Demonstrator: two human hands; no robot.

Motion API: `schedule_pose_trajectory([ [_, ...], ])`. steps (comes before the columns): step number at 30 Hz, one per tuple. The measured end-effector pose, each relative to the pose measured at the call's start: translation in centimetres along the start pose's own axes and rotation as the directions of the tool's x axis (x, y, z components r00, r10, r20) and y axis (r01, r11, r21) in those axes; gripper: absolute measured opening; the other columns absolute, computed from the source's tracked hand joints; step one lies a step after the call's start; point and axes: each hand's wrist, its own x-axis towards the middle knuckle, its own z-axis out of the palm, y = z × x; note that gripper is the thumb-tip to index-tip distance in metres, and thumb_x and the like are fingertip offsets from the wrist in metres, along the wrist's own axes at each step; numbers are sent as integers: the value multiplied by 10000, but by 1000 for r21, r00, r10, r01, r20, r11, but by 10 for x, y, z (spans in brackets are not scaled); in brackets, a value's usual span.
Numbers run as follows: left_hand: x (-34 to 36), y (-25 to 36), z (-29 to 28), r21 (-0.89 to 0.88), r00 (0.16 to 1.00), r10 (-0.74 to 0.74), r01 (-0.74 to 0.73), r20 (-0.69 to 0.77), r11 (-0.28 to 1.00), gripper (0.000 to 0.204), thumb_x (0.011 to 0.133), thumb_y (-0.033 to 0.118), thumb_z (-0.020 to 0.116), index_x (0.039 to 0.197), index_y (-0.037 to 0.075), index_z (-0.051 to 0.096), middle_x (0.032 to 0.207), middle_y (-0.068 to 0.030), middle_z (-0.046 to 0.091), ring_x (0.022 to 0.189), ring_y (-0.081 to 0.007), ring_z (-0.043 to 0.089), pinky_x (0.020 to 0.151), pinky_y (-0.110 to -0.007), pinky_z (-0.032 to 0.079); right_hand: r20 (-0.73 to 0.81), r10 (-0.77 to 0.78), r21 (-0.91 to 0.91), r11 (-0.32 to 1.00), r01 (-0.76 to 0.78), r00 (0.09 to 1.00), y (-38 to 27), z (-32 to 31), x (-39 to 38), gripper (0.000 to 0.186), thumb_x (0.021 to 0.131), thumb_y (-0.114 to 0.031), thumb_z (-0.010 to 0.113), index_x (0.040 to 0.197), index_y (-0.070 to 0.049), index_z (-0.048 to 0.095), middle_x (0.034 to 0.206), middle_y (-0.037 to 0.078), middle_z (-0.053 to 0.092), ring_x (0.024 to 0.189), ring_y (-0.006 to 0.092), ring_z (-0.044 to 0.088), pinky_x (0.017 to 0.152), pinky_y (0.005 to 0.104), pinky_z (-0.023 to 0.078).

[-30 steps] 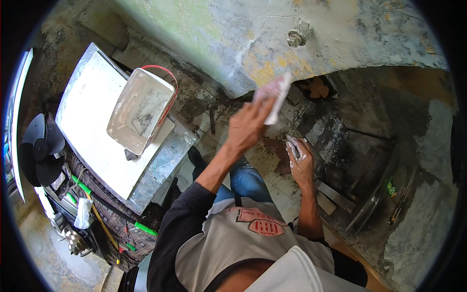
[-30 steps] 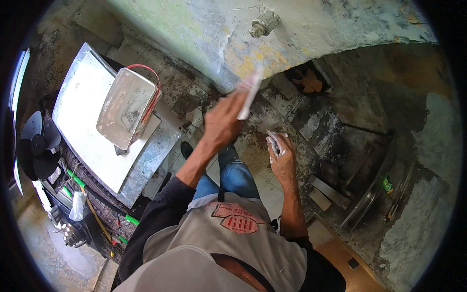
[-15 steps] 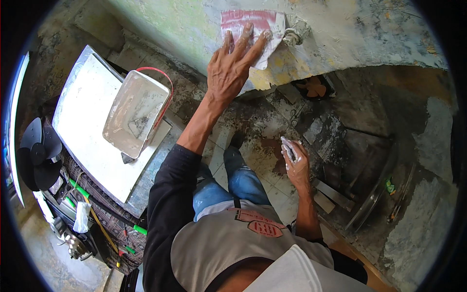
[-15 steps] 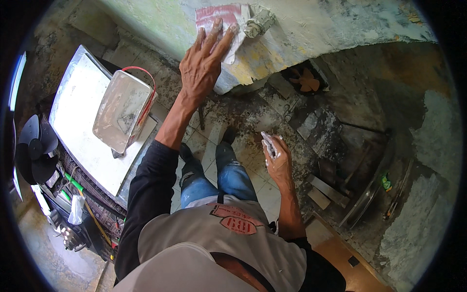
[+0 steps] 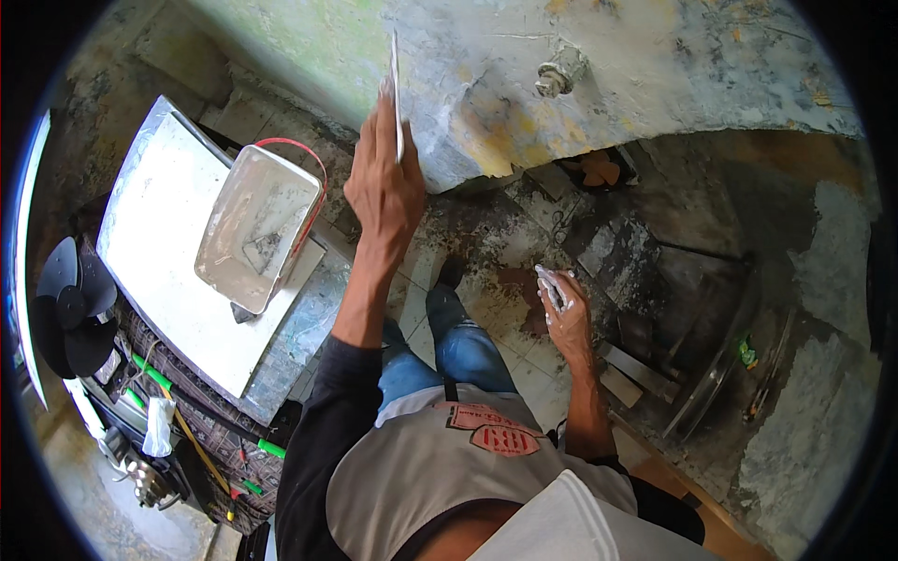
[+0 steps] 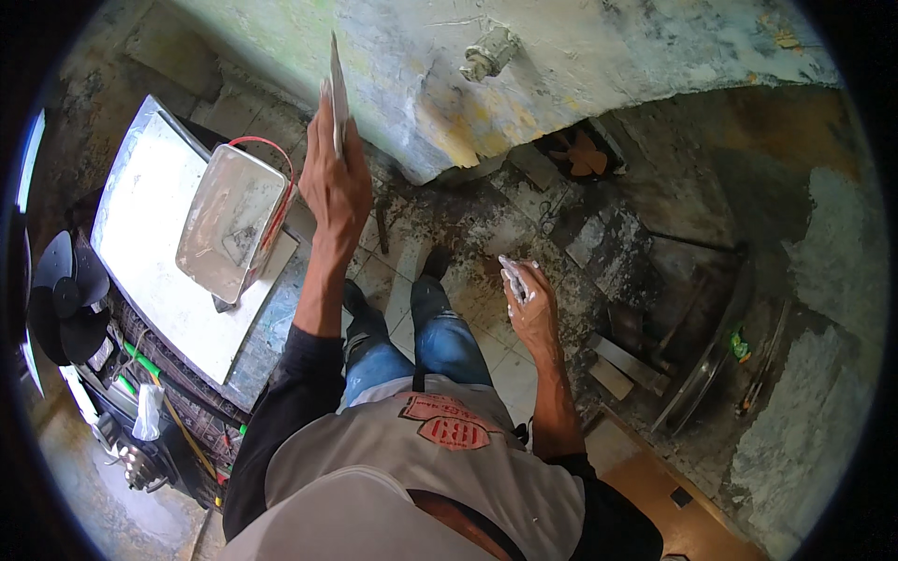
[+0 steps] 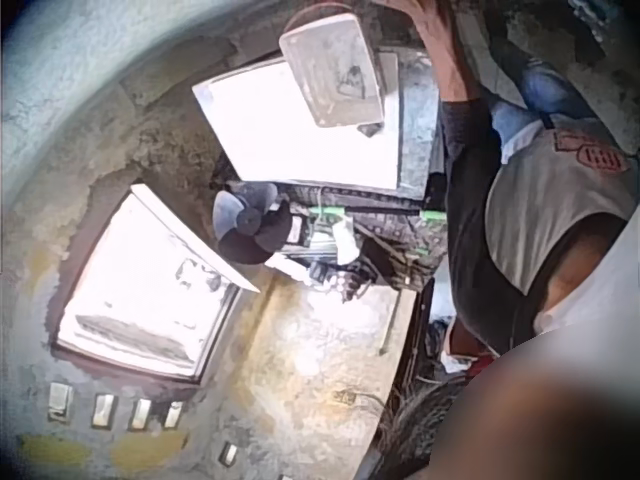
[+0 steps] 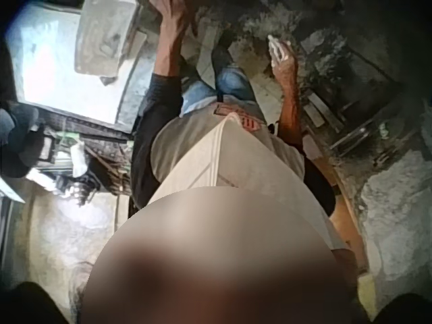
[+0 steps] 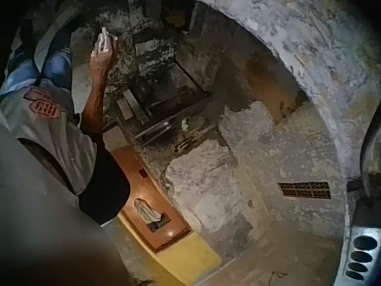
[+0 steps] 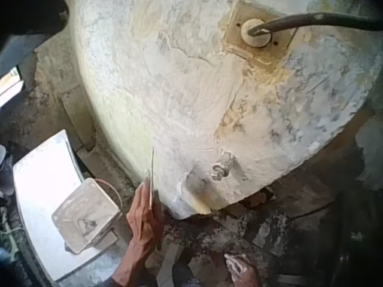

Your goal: The person applies putty to a wall by scooping it from a container with a scraper and spreading it over holes and cracks.

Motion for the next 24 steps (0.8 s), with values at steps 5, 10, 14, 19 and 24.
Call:
schedule_pose_trajectory([
  [5, -14, 43, 57, -117, 980, 8, 16, 198, 993, 626, 961, 99, 675, 1555, 120, 480, 1242, -145, 686, 743, -250, 717, 547, -351, 624, 37, 36, 84, 996, -39, 999, -14, 3, 3, 254, 999, -58, 648, 1226, 53, 671, 1167, 203, 688, 1053, 353, 678, 924, 433, 535],
  [10, -86, 107, 41, -316, 903, 219, -99, 370, 944, 879, 777, 40, 733, 1591, 170, 430, 1247, -123, 653, 971, -305, 700, 737, -366, 638, 138, 148, 122, 979, -165, 979, 38, 18, -14, 306, 990, -62, 657, 1284, 26, 651, 1210, 205, 667, 1101, 344, 671, 931, 426, 542],
  [14, -145, 136, 9, -610, 628, 649, -328, 430, 722, 879, 766, 95, 719, 1576, 284, 436, 1302, -24, 637, 1011, -275, 679, 850, -314, 616, -31, -163, -329, 933, 144, 986, 92, 54, -47, 356, 1008, -65, 644, 1348, 36, 609, 1255, 184, 645, 1134, 300, 656, 958, 403, 535],
  [19, -122, 75, 13, -373, 948, 78, 44, 307, 927, 599, 845, 72, 718, 1430, 74, 587, 1272, -186, 678, 1094, -364, 699, 851, -404, 625, 328, 390, 145, 879, -453, 861, 100, 38, -53, 375, 1041, -69, 592, 1409, 3, 604, 1367, 226, 652, 1256, 289, 637, 1040, 415, 500],
  [24, -51, 54, 50, -326, 967, -112, 185, 230, 927, 563, 919, 92, 649, 1471, 120, 544, 1208, -138, 656, 843, -337, 674, 659, -414, 590, 348, 380, 41, 907, -419, 857, 105, 45, -58, 372, 1041, -38, 561, 1408, 7, 603, 1351, 230, 657, 1260, 348, 638, 1051, 407, 499],
])
